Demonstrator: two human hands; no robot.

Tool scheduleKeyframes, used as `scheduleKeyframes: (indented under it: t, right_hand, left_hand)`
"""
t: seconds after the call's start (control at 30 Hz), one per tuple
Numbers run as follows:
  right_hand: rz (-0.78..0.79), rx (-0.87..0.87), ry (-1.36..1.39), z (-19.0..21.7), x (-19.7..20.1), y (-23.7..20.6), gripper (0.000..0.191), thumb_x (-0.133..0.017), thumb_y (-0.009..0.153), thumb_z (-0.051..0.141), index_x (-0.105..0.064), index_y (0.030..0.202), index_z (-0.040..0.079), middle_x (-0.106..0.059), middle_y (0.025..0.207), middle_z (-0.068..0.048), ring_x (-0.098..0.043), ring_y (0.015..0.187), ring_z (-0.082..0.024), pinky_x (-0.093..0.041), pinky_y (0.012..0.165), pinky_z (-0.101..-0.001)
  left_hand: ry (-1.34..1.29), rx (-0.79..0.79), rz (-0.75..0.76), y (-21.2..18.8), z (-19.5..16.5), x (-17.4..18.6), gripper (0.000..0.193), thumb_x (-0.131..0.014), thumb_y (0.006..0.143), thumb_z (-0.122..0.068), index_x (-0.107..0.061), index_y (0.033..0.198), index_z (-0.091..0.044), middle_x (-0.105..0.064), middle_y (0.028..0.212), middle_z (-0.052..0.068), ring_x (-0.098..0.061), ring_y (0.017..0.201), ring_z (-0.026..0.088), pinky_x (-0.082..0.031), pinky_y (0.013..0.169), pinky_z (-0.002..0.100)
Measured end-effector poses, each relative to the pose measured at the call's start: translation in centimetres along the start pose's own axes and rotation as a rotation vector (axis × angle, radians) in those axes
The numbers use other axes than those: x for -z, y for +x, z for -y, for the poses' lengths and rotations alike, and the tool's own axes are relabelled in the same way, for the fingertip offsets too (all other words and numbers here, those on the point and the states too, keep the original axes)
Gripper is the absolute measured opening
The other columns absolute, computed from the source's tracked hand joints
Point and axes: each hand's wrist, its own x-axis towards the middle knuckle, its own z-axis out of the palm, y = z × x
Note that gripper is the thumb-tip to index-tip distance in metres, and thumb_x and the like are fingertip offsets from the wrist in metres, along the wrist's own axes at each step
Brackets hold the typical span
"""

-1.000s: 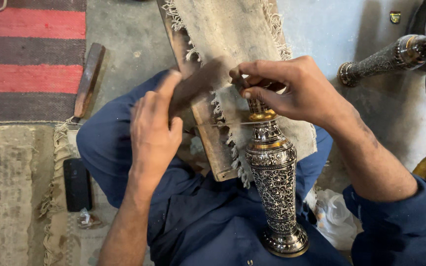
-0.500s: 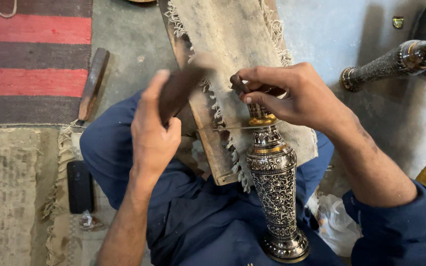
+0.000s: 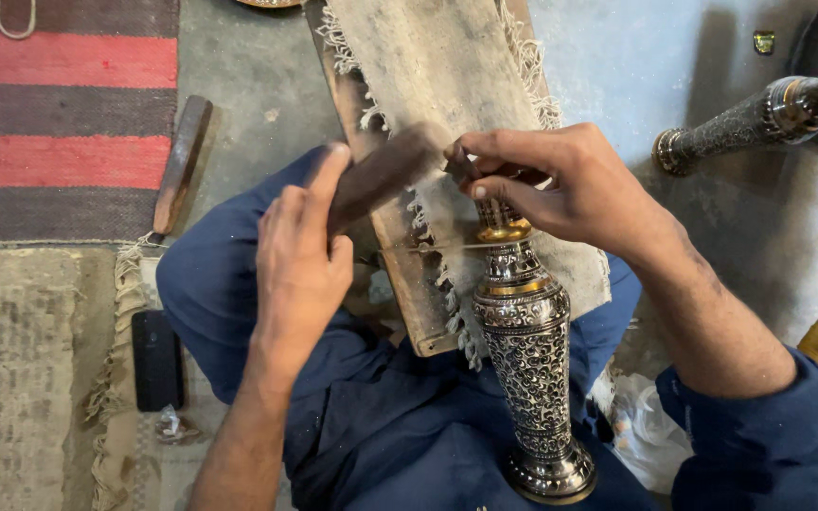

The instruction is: The person sits on the floor with an engraved metal vase on a padded board on their lap. They hold a punch against the vase's flared rim and strike it with a wooden mallet, rotating the vase and repositioning the punch to work around the rim, occasionally pausing to reposition the vase by hand.

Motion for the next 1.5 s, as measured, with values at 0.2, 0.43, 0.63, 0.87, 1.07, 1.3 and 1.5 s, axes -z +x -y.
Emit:
scheduleKeyframes:
  t: [0.2, 0.43, 0.63, 0.87, 1.07, 1.3, 1.5]
  right_hand:
    - [-0.066, -0.055, 0.032, 0.3, -0.7, -0.5, 0.038, -0.074, 0.097, 0.006, -0.065, 0.134, 0.003, -0.078, 0.109, -0.010, -0.078, 0.101, -0.018, -0.065, 0.087, -0.0305]
    - [-0.066, 0.042, -0.077, 0.7, -0.9, 0.1, 0.039, -0.074, 0.097, 0.004, -0.064, 0.134, 0.003, -0.077, 0.113, -0.013, -0.078, 0.101, -0.022, -0.065, 0.086, -0.0326]
    - [0.053, 0.029, -0.148, 1.1, -0.7, 1.3, 0.037, -0.077, 0.092, 0.008, -0.068, 0.128, 0.007, -0.077, 0.104, -0.014, -0.076, 0.089, -0.029, -0.061, 0.073, -0.0366]
    - [-0.006, 0.045, 0.114, -0.3, 0.5, 0.3, 0.038, -0.075, 0.097, 0.006, -0.064, 0.133, 0.004, -0.078, 0.105, -0.009, -0.078, 0.097, -0.018, -0.064, 0.085, -0.0301]
    - [-0.061, 0.010, 0.192, -1.2, -0.3, -1.0, 0.036, -0.074, 0.099, 0.004, -0.064, 0.133, 0.002, -0.078, 0.105, -0.008, -0.078, 0.101, -0.016, -0.064, 0.085, -0.0266]
    - [-0.069, 0.094, 0.157, -2.0, -0.4, 0.2, 0.034, -0.079, 0.096, 0.007, -0.068, 0.128, 0.003, -0.079, 0.099, -0.007, -0.079, 0.093, -0.015, -0.065, 0.081, -0.0280]
    - [-0.069, 0.147, 0.217, -2.9, -1.0, 0.6, 0.038, -0.080, 0.095, 0.007, -0.068, 0.131, 0.003, -0.079, 0.102, -0.008, -0.079, 0.097, -0.016, -0.066, 0.086, -0.0297]
  left_hand:
    - [-0.452, 0.038, -0.061, -0.5, -0.7, -0.2, 0.080, -0.060, 0.082, 0.013, -0.036, 0.154, -0.013, -0.058, 0.139, 0.020, -0.067, 0.119, 0.036, -0.055, 0.096, 0.040]
    - [-0.480, 0.374, -0.029, -1.3, -0.8, -1.9, 0.080, -0.064, 0.086, 0.007, -0.035, 0.158, -0.015, -0.064, 0.116, 0.018, -0.066, 0.106, 0.035, -0.055, 0.098, 0.041]
    - [-0.187, -0.007, -0.247, -1.9, 0.0, -2.0, 0.077, -0.061, 0.083, 0.013, -0.041, 0.153, -0.011, -0.058, 0.145, 0.021, -0.057, 0.136, 0.039, -0.047, 0.114, 0.045]
    - [-0.251, 0.317, -0.030, -3.5, 0.6, -1.4, 0.075, -0.066, 0.083, 0.004, -0.042, 0.153, -0.011, -0.070, 0.108, 0.015, -0.071, 0.099, 0.030, -0.055, 0.088, 0.040]
    - [-0.488, 0.355, -0.007, -4.9, -0.1, -0.7, 0.067, -0.066, 0.088, 0.002, -0.041, 0.149, -0.008, -0.071, 0.097, 0.010, -0.073, 0.087, 0.021, -0.059, 0.080, 0.035]
    - [-0.310, 0.327, 0.038, -3.1, -1.8, 1.1, 0.074, -0.065, 0.085, 0.006, -0.039, 0.153, -0.009, -0.071, 0.101, 0.013, -0.076, 0.091, 0.024, -0.059, 0.083, 0.037]
    - [-0.013, -0.079, -0.121, -1.7, -2.4, 2.6, 0.081, -0.066, 0.079, 0.011, -0.036, 0.153, -0.008, -0.061, 0.137, 0.028, -0.063, 0.124, 0.044, -0.054, 0.102, 0.045]
